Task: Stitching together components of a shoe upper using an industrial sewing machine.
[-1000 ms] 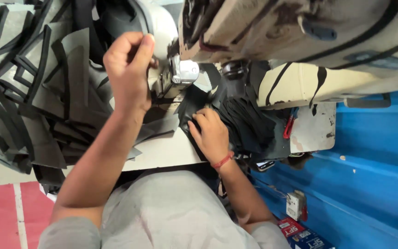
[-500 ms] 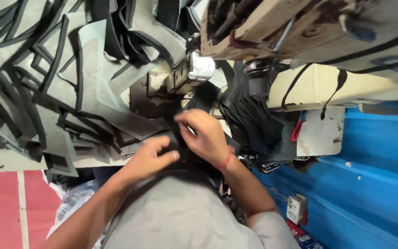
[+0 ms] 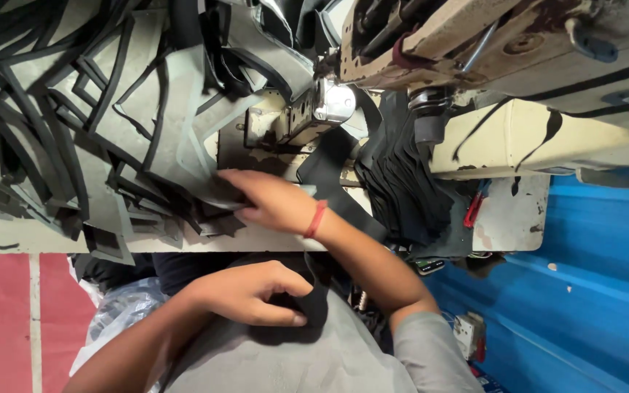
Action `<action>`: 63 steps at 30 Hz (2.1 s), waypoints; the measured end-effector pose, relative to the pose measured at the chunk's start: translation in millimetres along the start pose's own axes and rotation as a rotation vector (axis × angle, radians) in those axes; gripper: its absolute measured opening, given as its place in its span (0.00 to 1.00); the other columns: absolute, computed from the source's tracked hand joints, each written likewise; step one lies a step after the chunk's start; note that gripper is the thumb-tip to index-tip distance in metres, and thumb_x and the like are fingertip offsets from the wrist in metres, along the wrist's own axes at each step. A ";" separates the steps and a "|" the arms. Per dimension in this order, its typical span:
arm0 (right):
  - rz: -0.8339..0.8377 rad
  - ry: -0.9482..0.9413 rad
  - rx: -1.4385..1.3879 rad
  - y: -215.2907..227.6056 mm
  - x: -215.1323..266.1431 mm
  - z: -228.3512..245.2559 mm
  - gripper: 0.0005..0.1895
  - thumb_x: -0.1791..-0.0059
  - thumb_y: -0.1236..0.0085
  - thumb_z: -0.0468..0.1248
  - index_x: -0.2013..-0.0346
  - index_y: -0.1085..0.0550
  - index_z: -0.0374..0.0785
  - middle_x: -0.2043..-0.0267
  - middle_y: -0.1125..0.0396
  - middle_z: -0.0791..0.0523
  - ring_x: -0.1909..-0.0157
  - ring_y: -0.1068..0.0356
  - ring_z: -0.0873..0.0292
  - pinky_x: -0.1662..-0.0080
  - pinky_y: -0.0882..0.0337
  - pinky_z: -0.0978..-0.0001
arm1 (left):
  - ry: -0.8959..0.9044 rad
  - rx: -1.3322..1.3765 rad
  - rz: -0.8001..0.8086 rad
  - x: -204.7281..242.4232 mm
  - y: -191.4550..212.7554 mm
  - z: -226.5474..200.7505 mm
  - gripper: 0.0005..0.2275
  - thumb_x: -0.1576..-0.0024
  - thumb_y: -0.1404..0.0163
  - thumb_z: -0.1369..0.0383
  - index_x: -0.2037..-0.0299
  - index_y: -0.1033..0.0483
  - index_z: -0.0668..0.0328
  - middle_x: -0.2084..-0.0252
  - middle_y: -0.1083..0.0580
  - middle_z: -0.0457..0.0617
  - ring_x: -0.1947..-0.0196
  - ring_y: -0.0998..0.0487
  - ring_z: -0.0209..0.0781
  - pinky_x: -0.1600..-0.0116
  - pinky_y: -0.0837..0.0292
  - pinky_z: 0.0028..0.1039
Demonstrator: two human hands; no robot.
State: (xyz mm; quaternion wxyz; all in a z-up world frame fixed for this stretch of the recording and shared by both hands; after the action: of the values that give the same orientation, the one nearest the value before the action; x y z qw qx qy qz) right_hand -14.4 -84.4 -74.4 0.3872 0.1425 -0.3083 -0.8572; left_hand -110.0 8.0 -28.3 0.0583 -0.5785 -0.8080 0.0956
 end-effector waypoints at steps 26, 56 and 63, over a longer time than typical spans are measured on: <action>-0.375 0.031 0.435 46.3 80.3 59.6 0.28 0.55 0.35 0.32 0.40 0.27 0.41 0.38 0.36 0.47 0.46 0.34 0.48 0.46 0.36 0.57 | -0.238 0.570 -1.174 22.3 61.1 9.6 0.12 0.32 0.57 0.71 0.43 0.29 0.68 0.49 0.22 0.54 0.50 0.23 0.38 0.42 0.28 0.30; 0.061 -0.393 -0.947 36.2 121.6 -15.5 0.09 0.43 0.46 0.35 0.60 0.26 0.30 0.65 0.33 0.61 0.61 0.38 0.71 0.58 0.36 0.76 | -0.210 0.102 -0.952 -66.5 120.4 -47.5 0.11 0.36 0.55 0.74 0.48 0.43 0.64 0.62 0.19 0.60 0.64 0.17 0.36 0.59 0.23 0.22; -0.044 -0.403 -1.063 24.8 117.5 -10.8 0.08 0.42 0.46 0.35 0.61 0.27 0.31 0.64 0.35 0.64 0.61 0.40 0.73 0.58 0.38 0.78 | -0.291 -0.038 -0.992 -65.1 128.7 -45.7 0.08 0.33 0.55 0.75 0.47 0.41 0.67 0.53 0.23 0.61 0.56 0.15 0.41 0.54 0.19 0.25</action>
State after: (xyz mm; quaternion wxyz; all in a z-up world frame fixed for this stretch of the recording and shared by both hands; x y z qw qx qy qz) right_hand -72.4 -190.0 -67.6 0.3213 -0.2317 0.1008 -0.9126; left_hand 39.3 -9.4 -11.2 -0.0267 -0.1073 -0.9864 0.1213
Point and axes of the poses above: each hand's wrist, its own x-axis away from the middle knuckle, its own y-axis out of the back of the hand, z = x × y, the point moved 3 cm from there along -x, towards the middle knuckle
